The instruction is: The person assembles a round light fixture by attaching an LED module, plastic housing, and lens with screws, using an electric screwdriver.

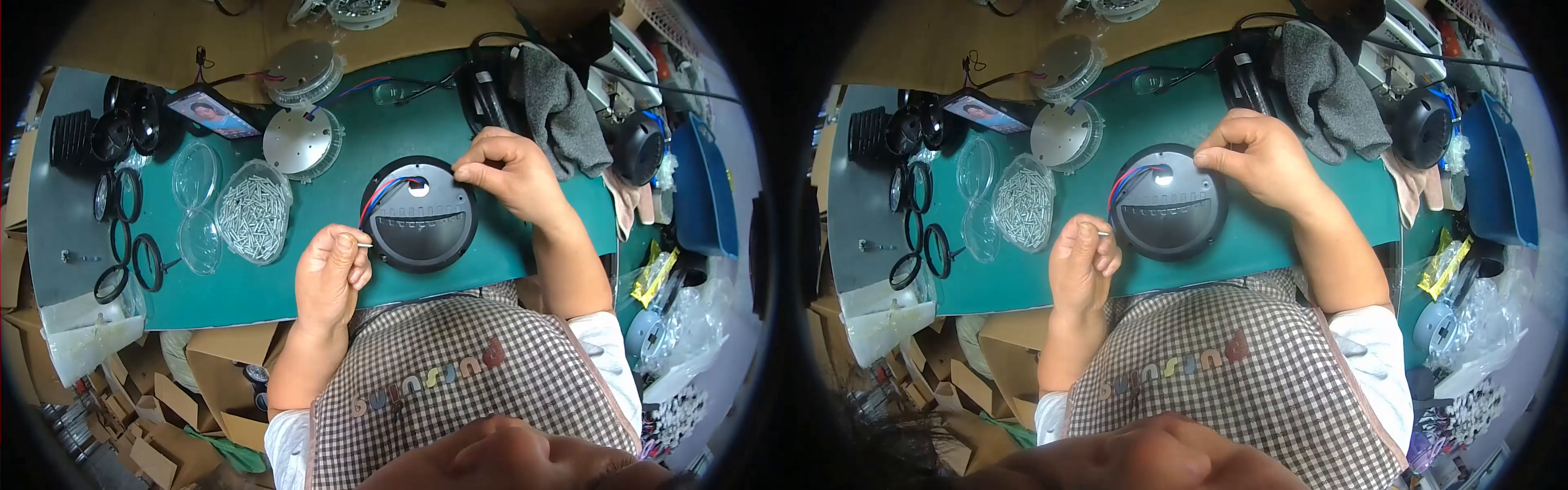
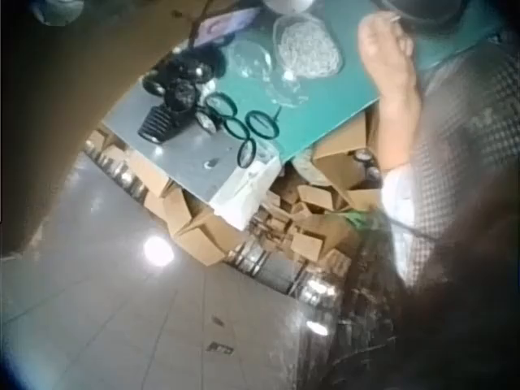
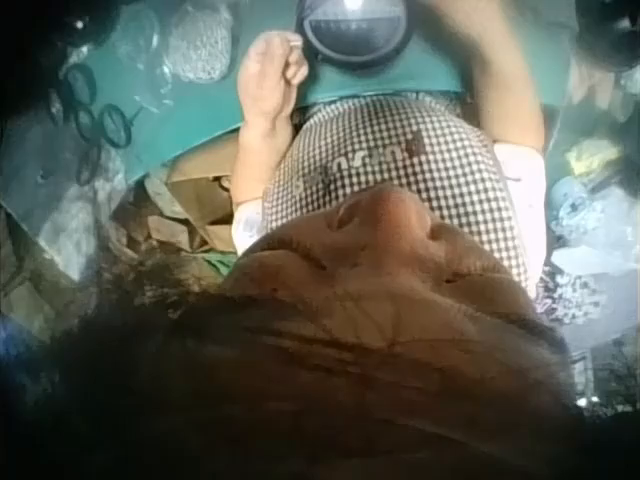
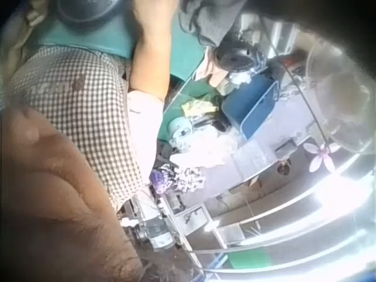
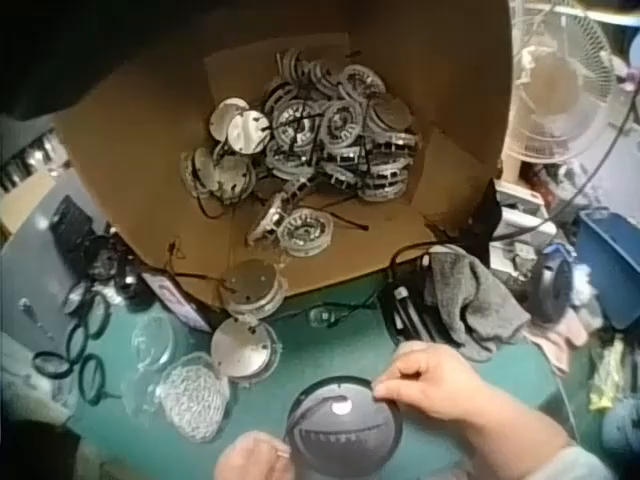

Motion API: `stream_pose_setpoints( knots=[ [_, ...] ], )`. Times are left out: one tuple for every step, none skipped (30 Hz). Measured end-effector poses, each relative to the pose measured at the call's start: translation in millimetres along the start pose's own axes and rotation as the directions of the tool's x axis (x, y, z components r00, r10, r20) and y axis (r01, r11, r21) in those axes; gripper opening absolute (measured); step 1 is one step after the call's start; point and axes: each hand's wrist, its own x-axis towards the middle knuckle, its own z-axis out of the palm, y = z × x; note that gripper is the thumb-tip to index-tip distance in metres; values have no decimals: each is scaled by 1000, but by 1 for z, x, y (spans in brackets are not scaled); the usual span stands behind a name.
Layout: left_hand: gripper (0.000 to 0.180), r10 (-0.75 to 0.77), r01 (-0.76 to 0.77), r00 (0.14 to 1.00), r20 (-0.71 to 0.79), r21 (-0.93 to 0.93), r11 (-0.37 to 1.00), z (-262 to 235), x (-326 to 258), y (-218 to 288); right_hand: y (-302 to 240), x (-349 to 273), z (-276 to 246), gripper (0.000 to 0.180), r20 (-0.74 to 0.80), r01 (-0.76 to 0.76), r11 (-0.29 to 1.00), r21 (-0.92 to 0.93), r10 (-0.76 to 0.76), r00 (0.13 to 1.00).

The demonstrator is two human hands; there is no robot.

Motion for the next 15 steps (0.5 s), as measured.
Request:
stream_pose_setpoints(
  knots=[
    [28, 1, -1, 1000, -5, 2, 1000, 0, 0, 1, 0, -1, 0, 18, -29, 67, 997, 38, -66, 997],
    [28, 3, -3, 1000, -9, 4, 1000, 0, -1, 2, 0, -2, 0, 19, -60, 135, 988, 73, -130, 990],
    [28, 6, -6, 1000, -10, 1, 1000, 1, -1, 1, 1, -4, -2, 19, -56, 137, 988, 70, -133, 990],
    [28, 9, -9, 1000, -11, -3, 1000, 2, -2, 0, 3, -6, -4, 21, -93, 145, 989, 8, -144, 985],
    [28, 12, -12, 1000, -11, -6, 1000, 2, -2, -1, 4, -8, -5, 23, -130, 152, 987, -54, -158, 979],
    [28, 14, -14, 1000, -11, -6, 1000, 3, -2, -1, 4, -11, -5, 26, -128, 138, 986, -93, -150, 980],
    [27, 10, -11, 1000, -23, -30, 999, 3, -3, 0, 4, -15, -3, 26, -128, 141, 986, -93, -152, 980],
    [25, 7, -8, 999, -35, -54, 998, 3, -3, 0, 3, -19, -2, 26, -97, 119, 987, -108, -130, 987],
    [25, 8, -10, 999, -36, -55, 998, 3, -4, 0, 3, -23, 0, 26, -66, 97, 988, -124, -106, 992],
    [25, 20, -22, 999, -28, -58, 998, 3, -4, -1, 4, -25, 1, 26, -89, 116, 989, -94, -124, 988],
    [25, 33, -34, 999, -21, -61, 998, 3, -5, -1, 2, -28, 1, 26, -87, 118, 989, -93, -127, 988],
    [25, 37, -38, 999, -30, -60, 997, 4, -6, -1, -2, -30, 2, 27, -165, 155, 979, -133, -176, 970],
    [26, 19, -20, 999, -29, -33, 999, 5, -5, -1, -7, -32, 3, 29, -240, 188, 967, -173, -227, 944],
    [28, 1, -2, 1000, -30, -6, 1000, 7, -5, -1, -13, -36, 3, 33, -234, 188, 973, -134, -215, 948],
    [28, 6, -6, 999, -42, -3, 1000, 10, -5, -1, -20, -39, 6, 33, -225, 195, 973, -126, -219, 949]
  ],
)
